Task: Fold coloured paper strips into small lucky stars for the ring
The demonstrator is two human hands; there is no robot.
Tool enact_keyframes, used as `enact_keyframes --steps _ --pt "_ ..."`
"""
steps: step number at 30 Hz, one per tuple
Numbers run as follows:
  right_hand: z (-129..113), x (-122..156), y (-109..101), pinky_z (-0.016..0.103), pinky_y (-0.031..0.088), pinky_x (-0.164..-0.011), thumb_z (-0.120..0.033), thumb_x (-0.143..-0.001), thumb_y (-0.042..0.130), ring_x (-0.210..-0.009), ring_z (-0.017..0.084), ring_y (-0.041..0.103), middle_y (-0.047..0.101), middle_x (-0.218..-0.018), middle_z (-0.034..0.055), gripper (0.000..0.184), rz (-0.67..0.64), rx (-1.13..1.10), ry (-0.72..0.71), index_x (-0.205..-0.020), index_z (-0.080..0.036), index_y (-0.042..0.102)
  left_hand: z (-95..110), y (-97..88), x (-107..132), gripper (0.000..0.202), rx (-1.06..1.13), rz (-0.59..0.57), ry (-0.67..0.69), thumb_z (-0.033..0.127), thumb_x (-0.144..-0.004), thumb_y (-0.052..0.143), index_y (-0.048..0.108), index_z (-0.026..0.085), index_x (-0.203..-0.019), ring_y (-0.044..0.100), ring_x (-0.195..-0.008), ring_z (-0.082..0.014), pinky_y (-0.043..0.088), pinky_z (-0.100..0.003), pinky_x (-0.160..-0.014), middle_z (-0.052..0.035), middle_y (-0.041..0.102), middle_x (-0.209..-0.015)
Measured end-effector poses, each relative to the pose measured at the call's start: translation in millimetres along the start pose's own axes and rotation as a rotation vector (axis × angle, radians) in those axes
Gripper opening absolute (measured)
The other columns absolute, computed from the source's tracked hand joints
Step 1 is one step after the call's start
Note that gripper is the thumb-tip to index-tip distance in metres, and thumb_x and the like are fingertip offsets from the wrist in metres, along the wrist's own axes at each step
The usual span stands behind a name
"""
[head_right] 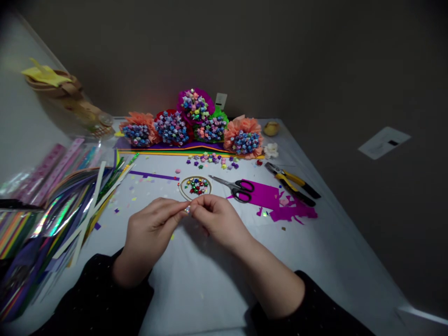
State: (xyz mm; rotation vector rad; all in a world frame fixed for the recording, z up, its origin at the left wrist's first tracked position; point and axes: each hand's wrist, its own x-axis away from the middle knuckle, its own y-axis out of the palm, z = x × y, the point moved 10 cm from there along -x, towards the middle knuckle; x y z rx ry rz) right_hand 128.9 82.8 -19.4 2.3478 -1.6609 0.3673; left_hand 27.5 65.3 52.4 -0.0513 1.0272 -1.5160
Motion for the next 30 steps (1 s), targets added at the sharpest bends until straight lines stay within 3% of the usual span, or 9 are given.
enact_keyframes --steps 6,19,25,30 --pt "2.2 0.5 -1.1 0.017 0.025 -0.037 -0.031 -0.076 0.054 -0.036 0.004 0.032 0.039 -0.045 -0.0092 0.016 0.016 -0.009 0.017 -0.069 -0.017 0.052 -5.9 -0.4 -0.7 0.018 0.07 0.005 -0.084 0.012 -0.079 0.06 0.07 0.019 -0.092 0.065 -0.076 -0.0136 0.055 -0.028 -0.069 -0.0038 0.071 -0.083" --pt "2.6 0.7 -1.5 0.017 0.023 -0.035 -0.026 -0.071 0.057 -0.036 0.004 0.032 0.04 -0.045 -0.0087 0.012 0.043 -0.069 0.036 -0.065 -0.017 0.052 -27.9 8.0 0.0 0.012 0.281 -0.06 -0.414 0.017 -0.075 0.065 0.073 0.02 -0.083 0.066 -0.071 -0.0141 0.056 -0.027 -0.066 -0.0031 0.072 -0.079" --pt "4.2 0.4 -5.1 0.017 0.023 -0.034 -0.027 -0.07 0.061 -0.034 0.003 0.031 0.041 -0.044 -0.0091 0.014 0.062 -0.112 0.04 -0.065 -0.016 0.054 -17.9 4.7 -2.1 0.012 0.211 -0.029 -0.265 0.016 -0.076 0.064 0.073 0.019 -0.084 0.065 -0.073 -0.0137 0.055 -0.027 -0.068 -0.0039 0.071 -0.08" --pt "10.8 -1.5 -3.1 0.017 0.022 -0.033 -0.033 -0.063 0.069 -0.035 0.002 0.032 0.049 -0.05 -0.0063 0.022 0.047 -0.325 0.071 -0.064 -0.014 0.059 -10.7 0.1 -1.8 0.015 0.113 0.007 -0.148 0.014 -0.079 0.061 0.071 0.019 -0.089 0.065 -0.074 -0.0138 0.055 -0.028 -0.068 -0.0042 0.071 -0.082"
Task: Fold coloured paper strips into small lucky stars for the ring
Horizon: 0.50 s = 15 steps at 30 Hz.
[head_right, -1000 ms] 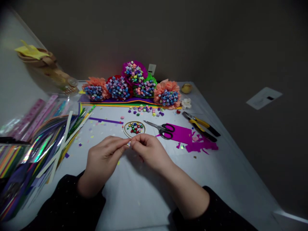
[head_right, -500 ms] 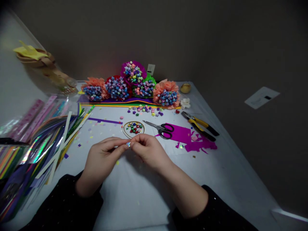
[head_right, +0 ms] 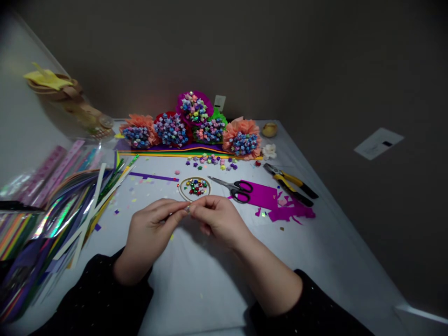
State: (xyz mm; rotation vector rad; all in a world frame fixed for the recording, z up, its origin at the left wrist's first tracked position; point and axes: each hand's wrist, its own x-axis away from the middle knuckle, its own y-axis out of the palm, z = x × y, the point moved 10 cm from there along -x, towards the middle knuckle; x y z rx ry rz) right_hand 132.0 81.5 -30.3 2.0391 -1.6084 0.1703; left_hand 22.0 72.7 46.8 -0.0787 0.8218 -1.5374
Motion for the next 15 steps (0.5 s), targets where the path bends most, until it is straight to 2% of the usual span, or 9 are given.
enact_keyframes --steps 4,11,15 --pt "4.6 -0.9 1.7 0.017 0.02 -0.033 -0.03 -0.059 0.071 -0.035 0.001 0.032 0.054 -0.054 -0.0033 0.021 -0.026 -0.078 0.044 -0.062 -0.013 0.06 6.1 -0.5 0.1 0.016 -0.029 -0.008 0.048 0.012 -0.079 0.06 0.07 0.018 -0.09 0.065 -0.074 -0.0137 0.055 -0.028 -0.068 -0.0044 0.07 -0.082" --pt "4.8 -1.3 4.0 0.016 0.019 -0.033 -0.029 -0.059 0.073 -0.035 0.0 0.028 0.046 -0.05 -0.0066 0.023 -0.032 -0.083 0.041 -0.059 -0.014 0.056 11.8 0.5 1.0 0.021 -0.053 -0.025 0.105 0.01 -0.079 0.058 0.069 0.019 -0.094 0.064 -0.077 -0.0142 0.055 -0.029 -0.069 -0.0043 0.07 -0.083" --pt "5.2 -2.8 2.5 0.017 0.02 -0.034 -0.033 -0.064 0.069 -0.035 0.001 0.029 0.043 -0.049 -0.0076 0.023 -0.016 0.009 0.007 -0.061 -0.015 0.054 11.0 1.8 1.7 0.021 -0.038 -0.028 0.11 0.01 -0.08 0.057 0.069 0.019 -0.095 0.063 -0.077 -0.0144 0.054 -0.029 -0.069 -0.0043 0.07 -0.082"
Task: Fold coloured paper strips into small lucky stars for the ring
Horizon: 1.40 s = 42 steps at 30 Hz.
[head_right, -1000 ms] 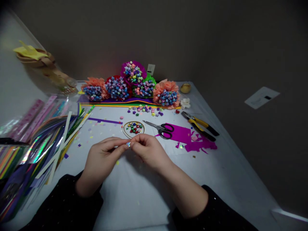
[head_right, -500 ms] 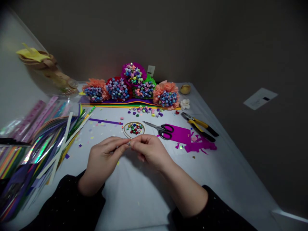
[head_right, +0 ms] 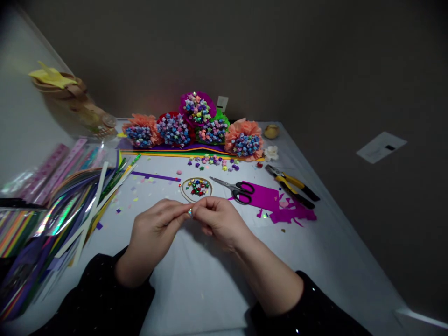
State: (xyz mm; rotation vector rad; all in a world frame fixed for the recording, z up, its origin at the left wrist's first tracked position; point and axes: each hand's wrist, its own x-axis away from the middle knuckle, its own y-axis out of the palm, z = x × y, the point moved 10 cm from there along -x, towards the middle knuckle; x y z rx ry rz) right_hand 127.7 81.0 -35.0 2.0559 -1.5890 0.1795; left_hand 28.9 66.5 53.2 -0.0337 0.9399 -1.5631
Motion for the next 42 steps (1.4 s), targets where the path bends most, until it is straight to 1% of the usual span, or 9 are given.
enact_keyframes --steps 2,4,7,10,17,22,27,35,42 --pt "-3.4 -0.3 -2.6 0.017 0.021 -0.035 -0.033 -0.068 0.065 -0.036 0.002 0.03 0.041 -0.047 -0.0079 0.022 0.026 0.105 -0.05 -0.063 -0.015 0.054 -5.8 1.8 0.0 0.019 0.039 -0.01 -0.064 0.013 -0.08 0.058 0.07 0.019 -0.094 0.064 -0.078 -0.0147 0.054 -0.029 -0.071 -0.0045 0.07 -0.084" --pt "-8.9 0.2 -6.3 0.017 0.023 -0.037 -0.032 -0.072 0.061 -0.038 0.004 0.031 0.04 -0.046 -0.0081 0.019 0.073 0.199 -0.108 -0.066 -0.016 0.054 -20.8 4.3 1.8 0.017 0.101 -0.02 -0.231 0.017 -0.08 0.059 0.069 0.018 -0.094 0.064 -0.077 -0.0147 0.053 -0.028 -0.069 -0.0047 0.071 -0.086" --pt "-17.4 2.4 -11.1 0.018 0.027 -0.04 -0.032 -0.073 0.059 -0.041 0.005 0.034 0.043 -0.049 -0.0072 0.017 0.149 0.274 -0.178 -0.068 -0.017 0.054 -43.1 12.3 9.7 0.015 0.217 -0.062 -0.506 0.026 -0.08 0.059 0.068 0.017 -0.087 0.062 -0.063 -0.0125 0.05 -0.022 -0.053 -0.003 0.07 -0.076" --pt "-22.3 4.5 -12.3 0.019 0.028 -0.042 -0.032 -0.069 0.062 -0.045 0.006 0.036 0.047 -0.053 -0.0055 0.017 0.183 0.302 -0.213 -0.067 -0.017 0.056 -48.6 19.4 12.4 0.016 0.296 -0.115 -0.608 0.029 -0.081 0.056 0.065 0.016 -0.076 0.052 -0.047 -0.0089 0.041 -0.019 -0.042 0.0009 0.064 -0.061" --pt "-4.3 1.3 -6.9 0.018 0.021 -0.034 -0.034 -0.064 0.067 -0.037 0.003 0.032 0.05 -0.054 -0.0046 0.021 0.052 0.03 -0.03 -0.066 -0.014 0.059 -48.8 24.6 12.9 0.018 0.384 -0.181 -0.672 0.03 -0.082 0.052 0.061 0.017 -0.073 0.039 -0.04 -0.0068 0.032 -0.018 -0.038 0.0059 0.05 -0.049" --pt "-8.5 1.4 -10.1 0.018 0.019 -0.033 -0.029 -0.065 0.066 -0.034 0.003 0.029 0.043 -0.043 -0.0084 0.015 0.059 0.12 -0.041 -0.067 -0.015 0.06 -46.4 27.4 13.9 0.019 0.408 -0.221 -0.654 0.031 -0.084 0.05 0.059 0.017 -0.075 0.038 -0.041 -0.0066 0.031 -0.018 -0.039 0.0061 0.048 -0.05" --pt "-13.6 1.5 -11.0 0.018 0.025 -0.036 -0.029 -0.067 0.063 -0.036 0.003 0.031 0.044 -0.046 -0.0079 0.014 0.065 0.215 -0.085 -0.066 -0.016 0.058 -44.4 26.2 12.2 0.021 0.369 -0.231 -0.605 0.03 -0.084 0.049 0.06 0.017 -0.072 0.042 -0.044 -0.0075 0.034 -0.018 -0.042 0.0036 0.055 -0.056" --pt "-27.2 3.8 -11.1 0.017 0.03 -0.043 -0.021 -0.065 0.06 -0.046 0.004 0.04 0.05 -0.054 -0.0055 0.006 0.143 0.315 -0.219 -0.063 -0.015 0.057 -40.1 17.8 7.2 0.019 0.233 -0.151 -0.519 0.028 -0.083 0.051 0.064 0.016 -0.077 0.056 -0.068 -0.0128 0.044 -0.023 -0.062 -0.0007 0.065 -0.073" --pt "-12.2 -0.4 -8.3 0.017 0.022 -0.033 -0.029 -0.068 0.062 -0.033 0.003 0.032 0.044 -0.043 -0.0077 0.015 0.015 0.191 -0.083 -0.067 -0.015 0.06 -45.5 25.0 12.6 0.022 0.34 -0.221 -0.626 0.032 -0.084 0.049 0.059 0.016 -0.073 0.045 -0.052 -0.0087 0.037 -0.02 -0.052 0.0042 0.053 -0.057"
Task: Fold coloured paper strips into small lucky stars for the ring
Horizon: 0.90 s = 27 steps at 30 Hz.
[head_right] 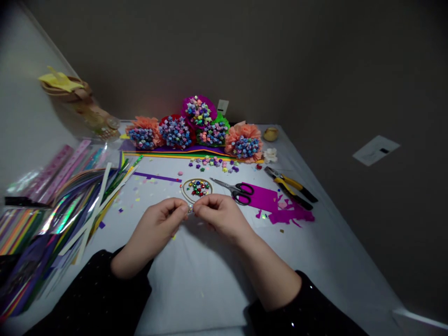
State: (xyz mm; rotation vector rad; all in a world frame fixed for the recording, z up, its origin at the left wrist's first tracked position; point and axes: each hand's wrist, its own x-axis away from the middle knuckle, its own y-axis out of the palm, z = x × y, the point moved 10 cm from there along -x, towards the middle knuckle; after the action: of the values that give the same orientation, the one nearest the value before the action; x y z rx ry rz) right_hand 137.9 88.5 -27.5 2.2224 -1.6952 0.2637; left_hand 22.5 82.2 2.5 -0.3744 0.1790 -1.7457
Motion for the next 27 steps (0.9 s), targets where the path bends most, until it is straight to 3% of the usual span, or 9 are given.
enact_keyframes --steps 4,9,27 --pt "0.9 -0.3 -0.5 0.017 0.022 -0.033 -0.026 -0.068 0.063 -0.033 0.003 0.032 0.043 -0.041 -0.0084 0.011 -0.019 0.037 0.009 -0.068 -0.016 0.061 -3.6 4.0 -0.2 0.022 0.062 -0.052 -0.03 0.032 -0.084 0.049 0.056 0.017 -0.069 0.037 -0.045 -0.0071 0.032 -0.019 -0.047 0.0067 0.044 -0.05" --pt "-1.3 0.1 -0.5 0.016 0.024 -0.034 -0.024 -0.068 0.062 -0.034 0.003 0.032 0.043 -0.041 -0.0084 0.009 -0.02 0.054 -0.009 -0.067 -0.016 0.061 -1.5 5.7 -0.4 0.022 0.083 -0.07 -0.02 0.032 -0.084 0.049 0.056 0.017 -0.069 0.036 -0.044 -0.0068 0.032 -0.019 -0.047 0.0066 0.045 -0.051" --pt "-10.8 -1.5 -0.3 0.018 0.028 -0.042 -0.019 -0.063 0.057 -0.042 0.004 0.035 0.045 -0.05 -0.007 0.004 0.027 0.197 -0.102 -0.062 -0.016 0.055 6.1 0.2 -0.6 0.019 -0.068 -0.005 0.081 0.028 -0.082 0.05 0.062 0.016 -0.075 0.055 -0.068 -0.0125 0.041 -0.024 -0.063 0.0006 0.062 -0.071"
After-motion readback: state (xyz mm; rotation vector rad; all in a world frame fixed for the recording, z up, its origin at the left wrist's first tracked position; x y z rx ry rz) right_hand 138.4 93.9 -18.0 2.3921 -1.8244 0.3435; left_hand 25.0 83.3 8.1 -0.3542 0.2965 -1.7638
